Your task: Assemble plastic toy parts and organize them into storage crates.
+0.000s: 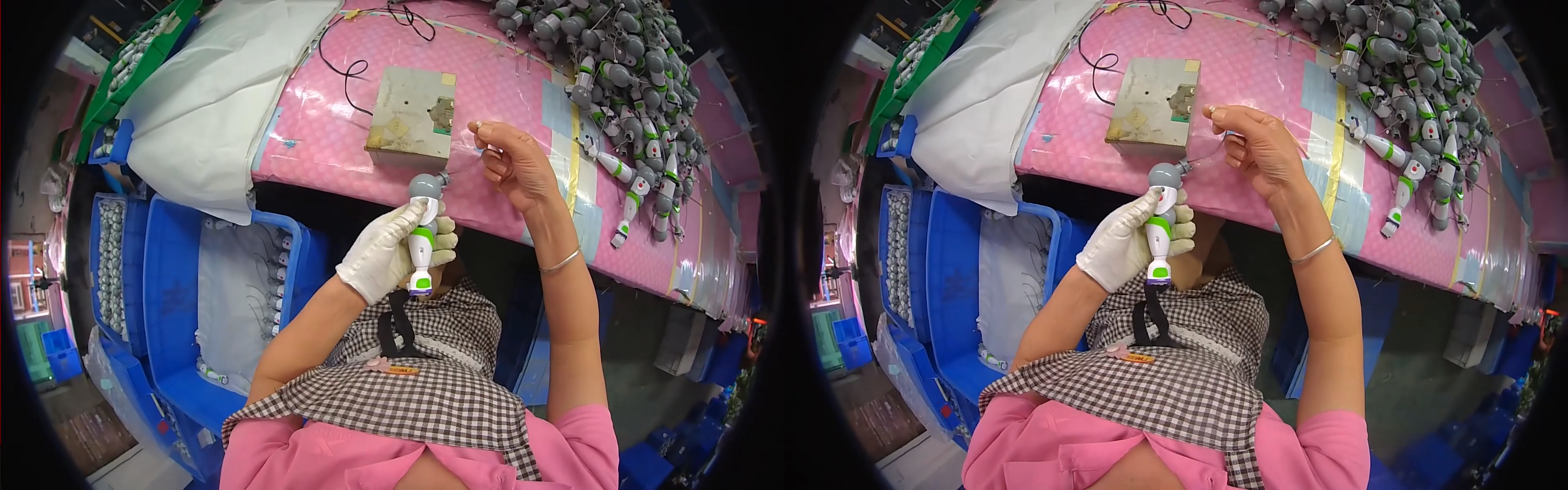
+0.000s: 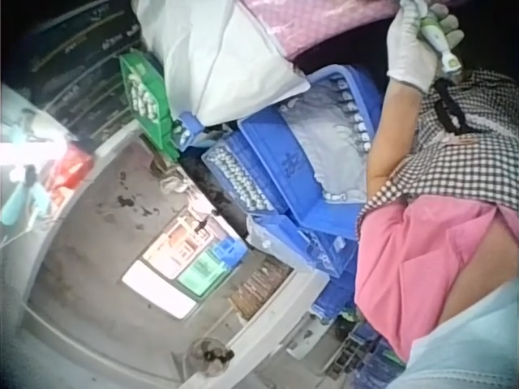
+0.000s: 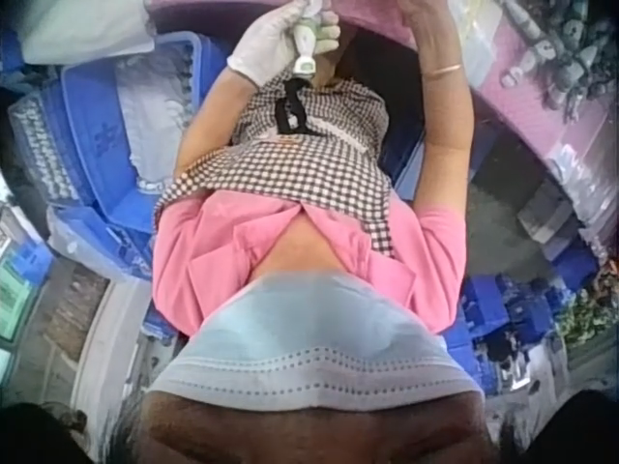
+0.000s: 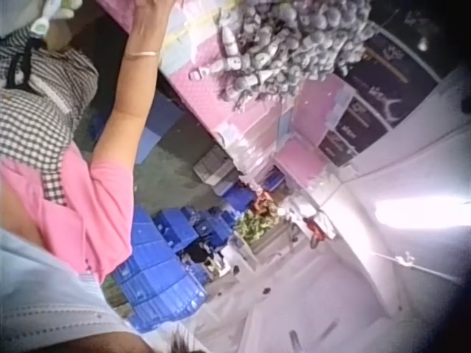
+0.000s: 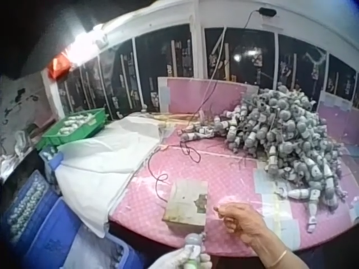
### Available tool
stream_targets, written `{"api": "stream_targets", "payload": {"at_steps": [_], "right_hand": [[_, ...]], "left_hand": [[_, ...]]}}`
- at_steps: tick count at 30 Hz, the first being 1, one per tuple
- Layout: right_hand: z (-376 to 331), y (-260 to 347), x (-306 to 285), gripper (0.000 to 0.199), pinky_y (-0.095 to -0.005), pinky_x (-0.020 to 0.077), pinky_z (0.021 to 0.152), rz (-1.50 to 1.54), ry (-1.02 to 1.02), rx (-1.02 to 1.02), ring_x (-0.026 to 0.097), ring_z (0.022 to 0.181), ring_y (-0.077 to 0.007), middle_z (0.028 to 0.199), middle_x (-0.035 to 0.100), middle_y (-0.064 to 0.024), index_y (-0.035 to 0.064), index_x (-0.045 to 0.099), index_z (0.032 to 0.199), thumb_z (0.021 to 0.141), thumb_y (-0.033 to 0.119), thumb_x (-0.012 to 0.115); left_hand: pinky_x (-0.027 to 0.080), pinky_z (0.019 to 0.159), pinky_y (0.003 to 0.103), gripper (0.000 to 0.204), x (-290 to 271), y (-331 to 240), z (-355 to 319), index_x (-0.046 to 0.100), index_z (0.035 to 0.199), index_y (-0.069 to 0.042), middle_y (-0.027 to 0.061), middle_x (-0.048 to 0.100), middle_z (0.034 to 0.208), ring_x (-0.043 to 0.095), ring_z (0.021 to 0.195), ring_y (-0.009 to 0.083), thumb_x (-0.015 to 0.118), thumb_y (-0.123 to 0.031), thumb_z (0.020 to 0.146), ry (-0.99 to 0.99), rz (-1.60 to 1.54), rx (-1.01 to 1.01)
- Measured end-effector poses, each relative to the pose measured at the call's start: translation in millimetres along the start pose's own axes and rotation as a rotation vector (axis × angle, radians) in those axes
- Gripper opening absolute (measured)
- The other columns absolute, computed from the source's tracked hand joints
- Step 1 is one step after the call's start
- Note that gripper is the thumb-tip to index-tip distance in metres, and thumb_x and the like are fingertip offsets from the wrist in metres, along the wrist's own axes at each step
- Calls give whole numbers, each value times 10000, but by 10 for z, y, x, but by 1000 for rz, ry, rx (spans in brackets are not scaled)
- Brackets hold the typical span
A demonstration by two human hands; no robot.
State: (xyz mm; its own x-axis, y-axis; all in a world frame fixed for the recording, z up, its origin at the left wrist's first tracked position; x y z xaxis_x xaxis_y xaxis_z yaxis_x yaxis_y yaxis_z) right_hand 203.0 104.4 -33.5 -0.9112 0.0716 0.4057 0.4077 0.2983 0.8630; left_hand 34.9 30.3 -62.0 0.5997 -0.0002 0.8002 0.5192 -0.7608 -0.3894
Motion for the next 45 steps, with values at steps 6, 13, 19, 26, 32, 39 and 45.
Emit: {"api": "stream_targets", "payload": {"at_steps": [6,13,19,26,32,39,45], "right_hand": [[46,116,24,160,-191,323,443,-563,-110,-323,436,520,-23,619,550,33,13,664,851,798,164,656],[115,310,150,150,-217,401,490,-927,-139,-611,497,535,-48,664,633,-21,-12,668,801,764,130,640],[155,444,236,171,-241,416,502,-1078,-31,-548,510,531,-71,645,631,-48,-24,664,784,739,138,633],[338,481,202,158,-223,379,472,-1000,148,-232,476,505,-60,586,576,-5,-5,666,732,744,149,635],[418,380,162,158,-214,354,450,-867,242,-54,462,491,-54,567,551,3,4,649,696,749,152,636],[502,327,149,162,-217,351,482,-825,247,82,462,521,-60,577,537,5,37,596,647,752,160,607],[485,325,175,157,-220,345,486,-828,221,67,454,524,-58,575,518,16,36,583,649,744,160,602]], "left_hand": [[513,830,436,400,-16,-2,22,476,1173,11,126,583,1013,602,930,256,490,-301,923,44,46,17],[520,731,330,408,150,-235,-64,475,1156,0,86,582,939,597,811,168,590,-274,876,-33,389,161],[520,721,324,364,238,-568,30,501,1108,-6,77,573,923,594,794,158,581,-280,883,-54,431,269],[529,702,331,361,377,-698,139,519,1078,-1,74,590,885,607,760,168,561,-308,894,-33,386,269],[535,716,339,370,341,-718,196,528,1071,24,89,607,890,618,755,175,559,-299,895,-43,398,291],[535,712,320,287,343,-723,211,537,1082,20,79,606,922,613,785,162,543,-205,905,-21,375,280],[541,703,327,284,364,-733,198,534,1079,21,85,607,915,614,784,168,543,-203,904,-8,355,315]]}}
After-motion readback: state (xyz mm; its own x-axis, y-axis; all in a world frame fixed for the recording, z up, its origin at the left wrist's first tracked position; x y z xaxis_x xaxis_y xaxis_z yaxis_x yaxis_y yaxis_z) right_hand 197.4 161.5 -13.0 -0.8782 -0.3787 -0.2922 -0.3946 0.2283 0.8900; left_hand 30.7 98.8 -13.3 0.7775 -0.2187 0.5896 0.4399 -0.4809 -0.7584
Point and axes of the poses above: each hand's wrist, its own z-axis towards the middle knuckle, its own x-axis out of the palm, y = z × x, the point moved 6 cm from there along z, towards the middle knuckle
